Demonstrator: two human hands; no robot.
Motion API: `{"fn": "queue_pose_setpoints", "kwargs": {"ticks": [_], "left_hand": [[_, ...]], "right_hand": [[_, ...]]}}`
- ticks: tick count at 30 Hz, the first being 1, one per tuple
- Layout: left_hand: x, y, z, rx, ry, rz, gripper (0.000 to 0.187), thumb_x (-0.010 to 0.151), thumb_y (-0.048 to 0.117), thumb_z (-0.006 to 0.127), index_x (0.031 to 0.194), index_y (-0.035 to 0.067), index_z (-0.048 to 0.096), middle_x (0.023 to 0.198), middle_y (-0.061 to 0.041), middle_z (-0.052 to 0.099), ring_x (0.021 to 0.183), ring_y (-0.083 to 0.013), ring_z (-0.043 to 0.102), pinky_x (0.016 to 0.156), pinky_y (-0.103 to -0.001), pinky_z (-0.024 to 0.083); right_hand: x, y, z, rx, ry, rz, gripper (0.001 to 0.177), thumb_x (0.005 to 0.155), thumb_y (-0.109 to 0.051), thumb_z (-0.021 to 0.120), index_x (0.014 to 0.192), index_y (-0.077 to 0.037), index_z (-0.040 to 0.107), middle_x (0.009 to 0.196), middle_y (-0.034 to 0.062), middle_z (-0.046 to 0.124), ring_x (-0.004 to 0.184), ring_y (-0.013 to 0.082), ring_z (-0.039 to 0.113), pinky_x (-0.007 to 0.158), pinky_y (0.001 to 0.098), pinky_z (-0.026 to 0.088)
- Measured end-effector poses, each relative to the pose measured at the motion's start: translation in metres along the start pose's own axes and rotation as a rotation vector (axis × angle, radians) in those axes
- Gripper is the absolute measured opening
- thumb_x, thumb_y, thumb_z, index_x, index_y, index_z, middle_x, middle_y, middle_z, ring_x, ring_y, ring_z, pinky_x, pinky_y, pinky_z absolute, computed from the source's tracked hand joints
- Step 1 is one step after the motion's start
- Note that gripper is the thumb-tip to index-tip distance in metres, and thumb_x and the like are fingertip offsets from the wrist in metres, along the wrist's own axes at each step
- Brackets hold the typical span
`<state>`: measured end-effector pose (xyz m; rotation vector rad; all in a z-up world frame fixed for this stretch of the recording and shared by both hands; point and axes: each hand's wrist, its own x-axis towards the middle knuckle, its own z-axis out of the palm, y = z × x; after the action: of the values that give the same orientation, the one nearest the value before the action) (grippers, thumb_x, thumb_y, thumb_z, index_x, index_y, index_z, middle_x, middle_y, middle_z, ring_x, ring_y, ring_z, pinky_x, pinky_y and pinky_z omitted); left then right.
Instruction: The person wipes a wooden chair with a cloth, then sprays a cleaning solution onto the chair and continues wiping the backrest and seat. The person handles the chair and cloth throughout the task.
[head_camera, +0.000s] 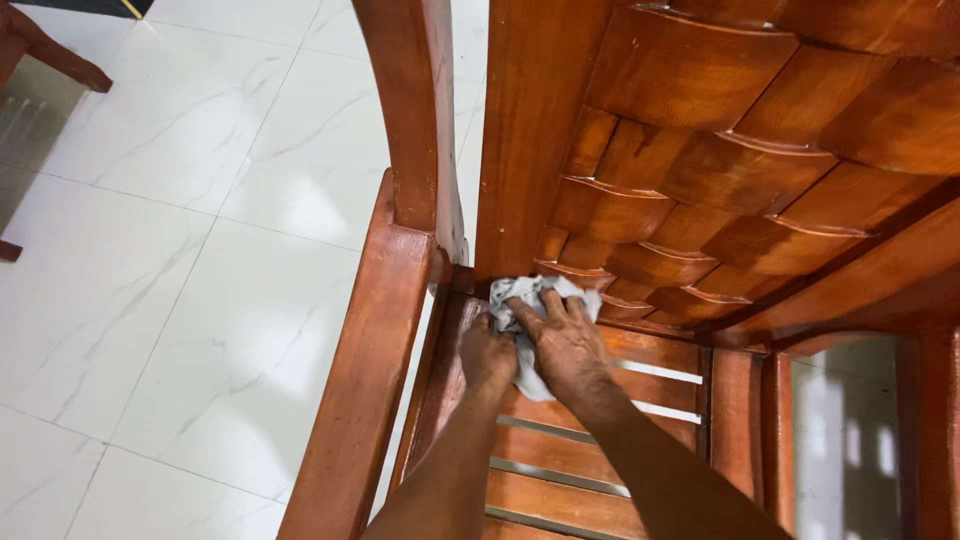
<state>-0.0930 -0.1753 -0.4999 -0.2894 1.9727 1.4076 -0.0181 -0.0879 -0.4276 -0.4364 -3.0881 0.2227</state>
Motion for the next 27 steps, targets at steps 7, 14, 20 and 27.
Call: {"fn": "queue_pose_setpoints", "kwargs": {"ticks": [7, 14, 20, 27], "left_hand": [[-0.11, 0.154, -0.015, -0.16, 0.162, 0.548, 0.036, 0.092, 0.007, 0.064, 0.128, 0.003, 0.059, 0.125, -0.014, 0.063, 0.117, -0.0265, 0.063, 0.099, -0.041, 0.052], [-0.139, 0.272, -0.04, -0.07, 0.347, 1.432, 0.061, 0.091, -0.01, 0.066, 0.148, 0.005, 0.048, 0.147, -0.017, 0.041, 0.14, -0.0343, 0.051, 0.117, -0.04, 0.051], [-0.109, 0.209, -0.031, 0.055, 0.331, 1.067, 0.064, 0.078, -0.008, 0.071, 0.138, 0.006, 0.053, 0.145, -0.019, 0.04, 0.134, -0.0376, 0.048, 0.104, -0.044, 0.05], [-0.071, 0.149, -0.017, -1.136, 0.034, 0.131, 0.046, 0.094, 0.011, 0.06, 0.138, 0.004, 0.05, 0.14, -0.023, 0.051, 0.129, -0.0386, 0.053, 0.1, -0.052, 0.045]], "right_hand": [[0.008, -0.018, -0.145, 0.381, 0.466, 0.111, 0.052, 0.087, -0.003, 0.074, 0.136, -0.013, 0.064, 0.128, 0.025, 0.054, 0.116, 0.04, 0.059, 0.092, 0.0495, 0.054], [0.073, -0.014, -0.267, 0.123, 0.989, -0.149, 0.072, 0.081, 0.005, 0.076, 0.145, -0.021, 0.058, 0.141, 0.0219, 0.049, 0.131, 0.0418, 0.051, 0.112, 0.0567, 0.048], [0.06, -0.032, -0.19, 0.182, 0.643, 0.027, 0.064, 0.073, -0.012, 0.08, 0.135, -0.023, 0.064, 0.134, 0.0284, 0.05, 0.123, 0.0458, 0.05, 0.098, 0.0586, 0.049], [0.04, -0.027, -0.122, 0.301, 0.274, 0.123, 0.073, 0.073, -0.014, 0.078, 0.144, -0.024, 0.06, 0.143, 0.0287, 0.041, 0.128, 0.0477, 0.045, 0.095, 0.0598, 0.044]]}}
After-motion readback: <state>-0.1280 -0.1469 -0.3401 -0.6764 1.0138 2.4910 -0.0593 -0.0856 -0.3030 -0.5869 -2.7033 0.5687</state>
